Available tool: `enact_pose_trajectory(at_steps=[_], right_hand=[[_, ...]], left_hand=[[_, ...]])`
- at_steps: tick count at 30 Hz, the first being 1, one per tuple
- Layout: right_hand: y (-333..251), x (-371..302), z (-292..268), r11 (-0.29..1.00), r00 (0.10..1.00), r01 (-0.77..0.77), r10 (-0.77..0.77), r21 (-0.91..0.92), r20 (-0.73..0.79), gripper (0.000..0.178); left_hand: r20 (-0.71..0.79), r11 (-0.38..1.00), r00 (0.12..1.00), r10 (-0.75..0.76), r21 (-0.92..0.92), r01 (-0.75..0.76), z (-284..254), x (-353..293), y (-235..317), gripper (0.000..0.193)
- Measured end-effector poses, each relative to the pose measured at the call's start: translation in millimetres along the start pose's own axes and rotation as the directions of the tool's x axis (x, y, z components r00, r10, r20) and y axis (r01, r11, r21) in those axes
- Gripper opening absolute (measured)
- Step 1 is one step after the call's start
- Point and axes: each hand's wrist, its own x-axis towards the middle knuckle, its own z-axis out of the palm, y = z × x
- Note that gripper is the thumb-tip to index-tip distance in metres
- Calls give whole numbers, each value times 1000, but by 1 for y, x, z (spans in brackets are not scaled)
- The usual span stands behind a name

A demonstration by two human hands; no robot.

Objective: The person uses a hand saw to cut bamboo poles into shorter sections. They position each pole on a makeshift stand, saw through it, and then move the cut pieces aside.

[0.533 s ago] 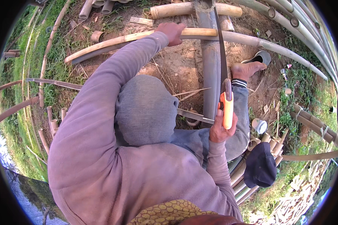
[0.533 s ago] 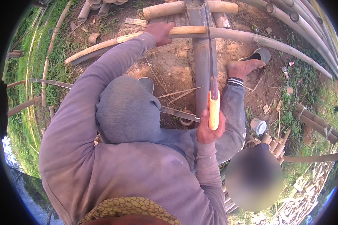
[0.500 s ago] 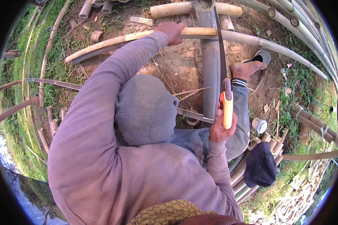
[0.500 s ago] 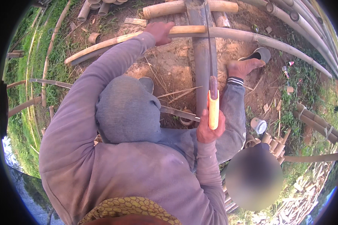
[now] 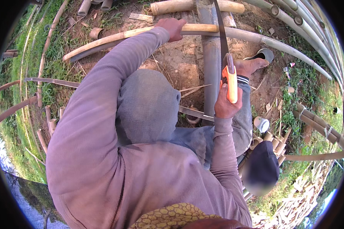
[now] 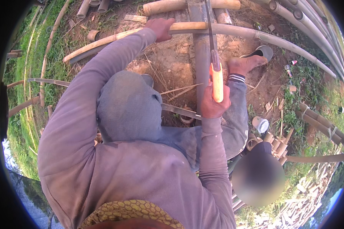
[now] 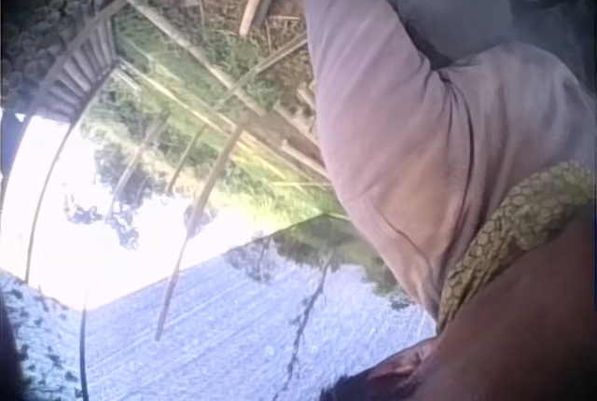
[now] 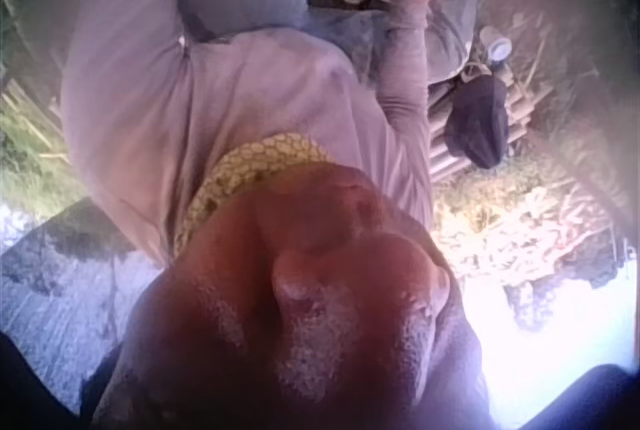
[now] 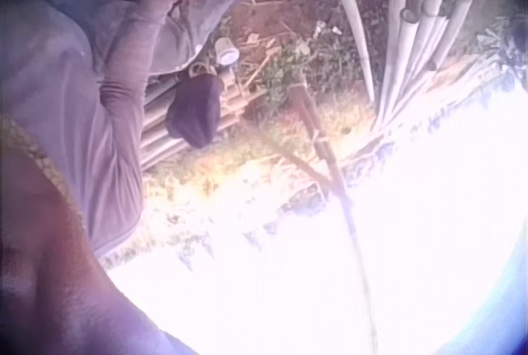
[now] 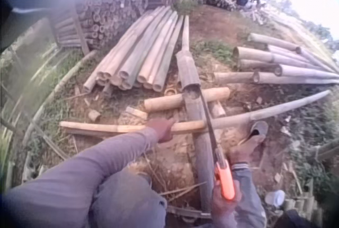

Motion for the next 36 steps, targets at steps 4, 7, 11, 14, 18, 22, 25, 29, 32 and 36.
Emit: enact_pose_trajectory(at_steps=[4,7,11,14,18,22,25,29,32,36], right_hand=[[-6,-70,-40,992,998,-69,68,104,11,8],[-8,-85,-52,993,999,-48,47,109,19,8],[-2,-3,6,998,999,16,-14,-56,34,10],[-8,23,31,997,996,81,-80,19,-43,12],[-12,-55,-26,999,1000,-20,20,39,14,11],[-12,-101,-56,999,999,-40,39,-34,-24,12],[-10,-41,-14,995,1000,-22,23,-96,18,12],[-12,27,33,997,997,73,-73,-3,-14,11],[-11,-27,-3,1000,1000,-21,21,-12,14,9],[-19,-94,-55,997,1000,-23,23,-72,5,14]], left_hand=[[16,1000,1000,-10,21,10,7,0,-7,60],[14,1000,1000,-8,9,8,5,-2,-6,61],[12,1000,1000,-1,7,1,5,0,4,63],[9,1000,1000,-22,22,22,-3,2,2,63],[55,999,998,-37,19,36,-5,0,-4,63],[49,999,998,-38,4,38,1,-1,-5,61],[44,999,999,-30,-18,31,4,1,1,59],[-3,1000,1000,-18,10,18,-11,5,-1,56],[28,1000,999,-19,5,19,-7,-2,-1,56],[-7,1000,1000,-6,-9,6,1,0,-8,55]])
